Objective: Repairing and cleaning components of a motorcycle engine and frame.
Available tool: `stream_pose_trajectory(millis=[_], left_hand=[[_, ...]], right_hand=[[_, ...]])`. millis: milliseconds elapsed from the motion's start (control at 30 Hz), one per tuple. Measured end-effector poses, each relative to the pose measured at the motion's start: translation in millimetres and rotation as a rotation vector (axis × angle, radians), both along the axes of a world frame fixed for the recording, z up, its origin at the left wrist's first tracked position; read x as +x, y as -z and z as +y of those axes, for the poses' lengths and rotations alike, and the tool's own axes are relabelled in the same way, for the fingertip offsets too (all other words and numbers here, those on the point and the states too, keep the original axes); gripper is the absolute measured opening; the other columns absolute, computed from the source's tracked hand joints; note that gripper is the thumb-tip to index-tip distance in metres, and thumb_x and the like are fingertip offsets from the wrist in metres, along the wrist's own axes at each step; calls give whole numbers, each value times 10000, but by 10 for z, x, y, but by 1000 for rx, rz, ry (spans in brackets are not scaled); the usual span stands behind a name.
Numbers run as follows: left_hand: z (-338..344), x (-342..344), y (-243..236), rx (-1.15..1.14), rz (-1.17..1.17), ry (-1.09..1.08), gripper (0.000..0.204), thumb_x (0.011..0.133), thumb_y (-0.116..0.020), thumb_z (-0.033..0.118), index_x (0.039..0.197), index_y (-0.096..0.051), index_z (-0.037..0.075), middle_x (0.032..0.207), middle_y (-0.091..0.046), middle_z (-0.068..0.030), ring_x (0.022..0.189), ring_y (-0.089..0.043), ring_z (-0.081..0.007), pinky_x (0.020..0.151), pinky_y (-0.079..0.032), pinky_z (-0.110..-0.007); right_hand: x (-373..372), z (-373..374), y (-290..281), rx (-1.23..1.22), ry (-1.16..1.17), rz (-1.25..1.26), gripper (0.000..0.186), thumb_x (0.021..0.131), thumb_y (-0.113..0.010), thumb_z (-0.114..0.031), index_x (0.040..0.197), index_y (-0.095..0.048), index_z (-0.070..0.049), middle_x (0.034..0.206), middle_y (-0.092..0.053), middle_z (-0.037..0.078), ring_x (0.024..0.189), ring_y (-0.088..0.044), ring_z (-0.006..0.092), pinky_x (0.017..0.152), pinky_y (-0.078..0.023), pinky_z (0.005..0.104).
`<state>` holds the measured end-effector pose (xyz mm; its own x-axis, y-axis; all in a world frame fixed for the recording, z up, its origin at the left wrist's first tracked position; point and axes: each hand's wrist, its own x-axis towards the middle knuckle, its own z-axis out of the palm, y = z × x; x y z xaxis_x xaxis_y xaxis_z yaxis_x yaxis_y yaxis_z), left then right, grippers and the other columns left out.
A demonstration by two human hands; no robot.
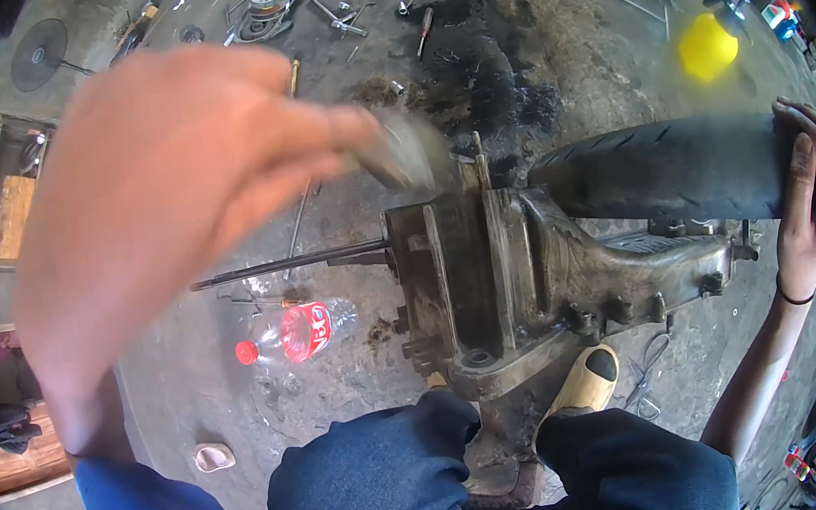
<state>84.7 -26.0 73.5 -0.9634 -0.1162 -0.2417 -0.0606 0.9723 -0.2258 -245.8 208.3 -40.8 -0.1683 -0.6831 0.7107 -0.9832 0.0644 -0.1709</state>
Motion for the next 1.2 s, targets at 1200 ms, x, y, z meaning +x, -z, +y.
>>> stream_pose_trajectory(millis=[1200], left_hand=[[548,-14,-240,-21,-107,-11,243,895,-659,269,1123,-742,266,691,-476,29,595,-456,-125,550,-392,-248]], right_hand=[[254,-186,-99,-207,258,239,120,825,-665,-266,861,-728,-171,857,-704,-73,836,-632,156,866,-426,338]])
